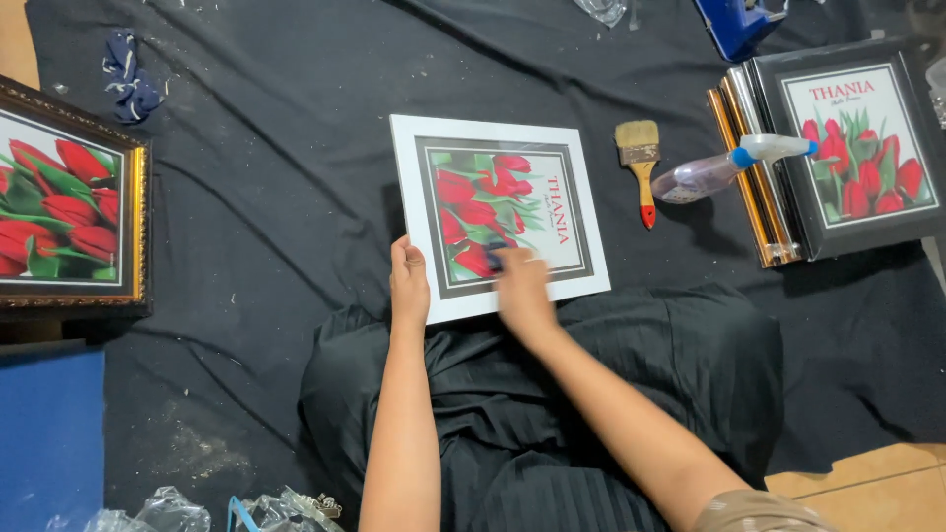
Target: The person wipes the back and front surfaces of a white picture frame with a blue cloth, then flips it to clean the front. They place the frame aside and pick up a second framed picture, wiping its glass surface with a brush. The person continues cleaning the second frame's surface.
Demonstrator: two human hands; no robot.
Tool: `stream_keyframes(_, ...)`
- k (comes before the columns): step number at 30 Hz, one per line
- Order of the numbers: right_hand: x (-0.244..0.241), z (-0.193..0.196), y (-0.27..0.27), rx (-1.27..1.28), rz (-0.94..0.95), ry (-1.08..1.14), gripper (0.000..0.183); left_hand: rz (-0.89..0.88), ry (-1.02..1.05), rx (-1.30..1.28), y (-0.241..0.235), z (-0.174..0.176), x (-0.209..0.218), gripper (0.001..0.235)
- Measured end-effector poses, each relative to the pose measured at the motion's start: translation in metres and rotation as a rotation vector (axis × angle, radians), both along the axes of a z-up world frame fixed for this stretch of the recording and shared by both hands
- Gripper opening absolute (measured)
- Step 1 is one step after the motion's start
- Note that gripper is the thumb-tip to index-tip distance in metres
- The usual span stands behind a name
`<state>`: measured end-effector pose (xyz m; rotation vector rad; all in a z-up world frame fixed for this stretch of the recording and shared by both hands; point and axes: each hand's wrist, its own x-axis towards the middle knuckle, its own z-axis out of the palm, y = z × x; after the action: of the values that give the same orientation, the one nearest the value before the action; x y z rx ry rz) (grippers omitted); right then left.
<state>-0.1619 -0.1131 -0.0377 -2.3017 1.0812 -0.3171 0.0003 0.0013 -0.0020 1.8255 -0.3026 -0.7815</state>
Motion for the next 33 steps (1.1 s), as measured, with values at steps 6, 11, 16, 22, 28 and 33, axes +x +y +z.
stream_keyframes(6,0.031,0.016,0.022,-0.186,0.311,-0.271,0.059,-0.012,-0.012,0.012,-0.001,-0.026,0.008,0.077)
stream_keyframes(11,-0.029,-0.019,-0.069,-0.389,-0.066,-0.061,0.042,-0.003,0.033,0.004,-0.002,0.01,-0.002,0.082)
stream_keyframes(16,-0.02,-0.07,-0.091,-0.332,-0.377,0.136,0.038,-0.021,0.036,0.003,-0.003,0.01,-0.002,0.081)
stream_keyframes(22,0.077,-0.013,-0.023,-0.235,0.039,-0.268,0.042,-0.016,0.025,0.017,-0.003,-0.006,0.002,0.086)
stream_keyframes(28,0.124,-0.011,-0.078,-0.38,0.156,-0.241,0.048,-0.068,0.001,0.029,-0.005,-0.012,0.002,0.088)
stream_keyframes(33,0.141,-0.01,-0.083,-0.337,0.038,-0.274,0.041,-0.098,-0.017,0.034,-0.005,-0.026,0.004,0.09)
